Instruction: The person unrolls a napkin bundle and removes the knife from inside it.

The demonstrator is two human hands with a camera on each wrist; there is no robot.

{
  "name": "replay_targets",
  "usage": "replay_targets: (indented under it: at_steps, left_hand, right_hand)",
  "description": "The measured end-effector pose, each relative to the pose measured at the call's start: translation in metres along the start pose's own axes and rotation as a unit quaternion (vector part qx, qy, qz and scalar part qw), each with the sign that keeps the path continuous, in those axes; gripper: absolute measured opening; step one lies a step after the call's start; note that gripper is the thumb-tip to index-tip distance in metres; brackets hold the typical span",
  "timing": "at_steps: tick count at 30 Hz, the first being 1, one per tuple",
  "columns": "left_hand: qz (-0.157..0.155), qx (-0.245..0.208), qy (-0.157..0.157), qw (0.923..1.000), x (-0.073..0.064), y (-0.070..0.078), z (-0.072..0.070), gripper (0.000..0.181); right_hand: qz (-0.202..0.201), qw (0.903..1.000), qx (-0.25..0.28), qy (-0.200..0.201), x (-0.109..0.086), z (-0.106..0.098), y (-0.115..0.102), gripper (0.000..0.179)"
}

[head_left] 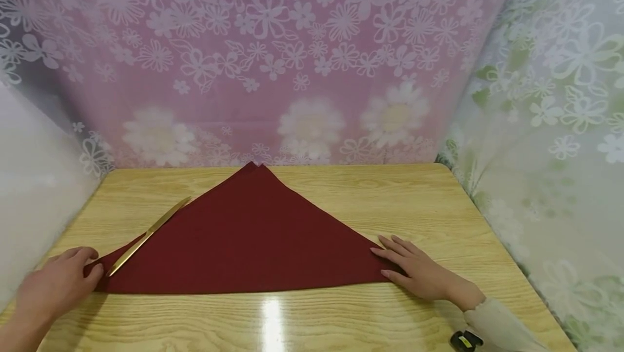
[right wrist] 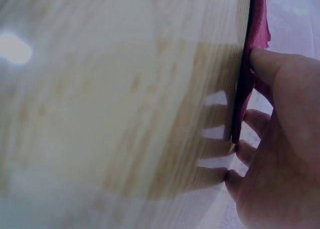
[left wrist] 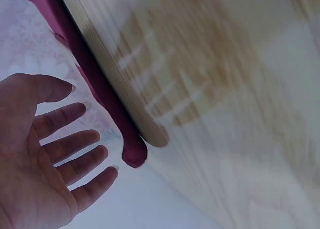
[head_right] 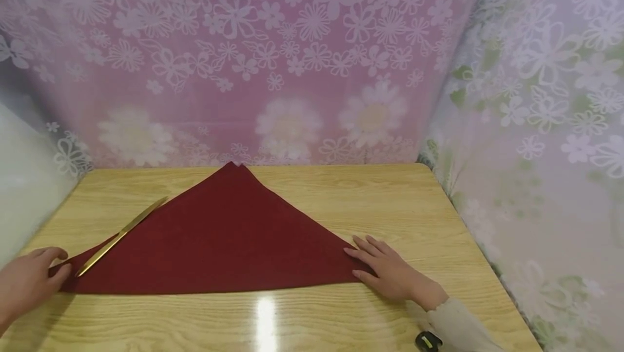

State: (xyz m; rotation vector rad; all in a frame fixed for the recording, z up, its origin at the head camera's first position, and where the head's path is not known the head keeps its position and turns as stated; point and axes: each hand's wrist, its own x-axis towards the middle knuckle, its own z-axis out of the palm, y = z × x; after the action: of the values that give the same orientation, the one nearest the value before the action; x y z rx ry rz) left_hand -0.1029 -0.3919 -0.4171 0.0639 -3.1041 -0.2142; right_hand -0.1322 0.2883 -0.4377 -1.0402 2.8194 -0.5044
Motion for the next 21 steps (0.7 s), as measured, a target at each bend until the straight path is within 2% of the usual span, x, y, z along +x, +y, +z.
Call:
replay_targets:
  at_steps: [3, 11, 17, 21]
  left_hand:
    - [0.006, 0.001, 0.019, 0.9998, -0.001, 0.008, 0.000, 0.022]
    - [0.040, -0.030, 0.030, 0.9983, -0.001, 0.027, -0.003, 0.024]
    - [0.053, -0.042, 0.013, 0.9976, 0.002, 0.038, -0.002, 0.027]
    - [0.060, -0.045, 0.006, 0.9972, 0.003, 0.041, 0.000, 0.029]
  right_hand:
    - [-0.003, 1.0000, -0.004, 0.002, 0.000, -0.001, 0.000, 0.049]
    - [-0.013, 0.9998, -0.013, -0.009, 0.001, -0.005, -0.001, 0.049]
    - [-0.025, 0.9988, -0.038, -0.020, 0.002, -0.007, 0.001, 0.050]
    - [-0.024, 0.9988, -0.033, -0.026, 0.002, -0.008, 0.002, 0.050]
